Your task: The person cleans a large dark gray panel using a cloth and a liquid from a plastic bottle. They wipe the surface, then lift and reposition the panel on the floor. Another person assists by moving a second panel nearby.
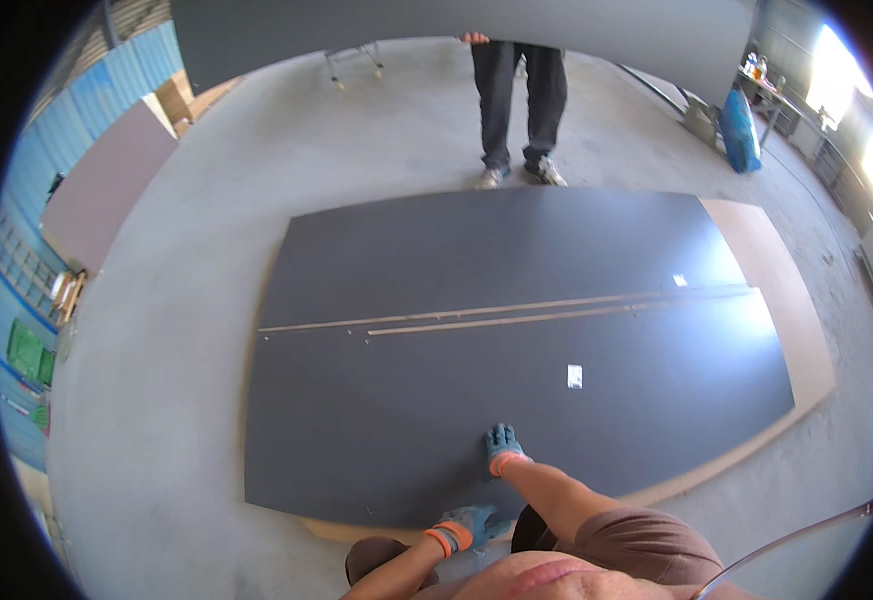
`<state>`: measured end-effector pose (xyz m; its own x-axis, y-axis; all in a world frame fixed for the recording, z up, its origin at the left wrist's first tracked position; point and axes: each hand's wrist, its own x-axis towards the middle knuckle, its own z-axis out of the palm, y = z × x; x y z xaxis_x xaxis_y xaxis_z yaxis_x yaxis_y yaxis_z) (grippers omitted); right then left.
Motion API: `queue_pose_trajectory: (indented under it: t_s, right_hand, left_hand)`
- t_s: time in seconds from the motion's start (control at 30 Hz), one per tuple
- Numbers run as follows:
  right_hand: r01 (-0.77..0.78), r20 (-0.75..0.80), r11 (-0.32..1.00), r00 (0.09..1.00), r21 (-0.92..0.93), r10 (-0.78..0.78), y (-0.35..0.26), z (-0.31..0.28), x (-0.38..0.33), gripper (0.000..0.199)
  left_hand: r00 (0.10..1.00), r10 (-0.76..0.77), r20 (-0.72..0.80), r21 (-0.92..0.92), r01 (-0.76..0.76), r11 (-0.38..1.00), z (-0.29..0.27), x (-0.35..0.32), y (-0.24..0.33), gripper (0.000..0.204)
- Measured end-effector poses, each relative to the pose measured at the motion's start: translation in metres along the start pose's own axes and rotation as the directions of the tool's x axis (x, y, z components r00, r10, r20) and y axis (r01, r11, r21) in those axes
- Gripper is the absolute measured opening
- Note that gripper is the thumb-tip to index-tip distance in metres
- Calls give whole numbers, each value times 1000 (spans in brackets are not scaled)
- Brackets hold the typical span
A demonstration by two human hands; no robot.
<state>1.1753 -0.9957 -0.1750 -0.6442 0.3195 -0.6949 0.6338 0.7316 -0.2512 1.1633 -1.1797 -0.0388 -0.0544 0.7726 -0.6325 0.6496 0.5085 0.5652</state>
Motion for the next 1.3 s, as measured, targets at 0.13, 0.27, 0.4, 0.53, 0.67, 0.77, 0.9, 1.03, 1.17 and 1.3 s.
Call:
queue_pose_trajectory:
  t_s: [0.13, 0.27, 0.4, 0.53, 0.67, 0.77, 0.9, 1.03, 1.17, 1.3]
  right_hand:
    - [-15, -17, 997, 1000, -77, 13, -1, -7, -5, 115]
    - [-161, 199, 971, 972, 179, 125, 17, -66, -5, 98]
    - [-127, 15, 970, 992, 208, 127, -4, -110, -81, 82]
    - [-91, -93, 911, 986, 401, 139, -14, -141, -163, 80]
    - [-278, -118, 855, 925, 437, 361, 2, -216, -232, 84]
    - [-262, -242, 787, 856, 558, 457, -1, -292, -282, 84]
    - [-157, -425, 782, 767, 603, 481, -14, -399, -371, 80]
    - [211, -696, 798, 642, 564, 322, -72, -511, -504, 58]
    - [664, -957, 701, 275, 261, 96, -160, -586, -684, 39]
    - [779, -921, 493, -347, -388, -177, -223, -619, -844, 35]
  left_hand:
    - [990, 124, 62, -105, -117, 988, -33, -17, 22, 54]
    - [969, 18, -246, -310, -97, 946, 3, -24, 11, 55]
    - [948, -183, -262, -484, 35, 874, 65, -42, -31, 54]
    - [926, -204, -319, -634, -49, 772, 63, -120, -56, 32]
    - [871, -491, 16, -995, -36, -96, -23, -193, -64, 16]
    - [800, -595, 76, -973, -71, -220, -89, -267, -95, 24]
    - [635, -767, 87, -996, 82, -45, -188, -365, -29, 31]
    - [640, -766, 67, -989, 145, 35, -217, -425, -31, 18]
    - [731, -675, 98, -970, 222, 100, -214, -457, -61, 37]
    - [626, -768, 135, -970, 241, 26, -195, -502, -39, 35]
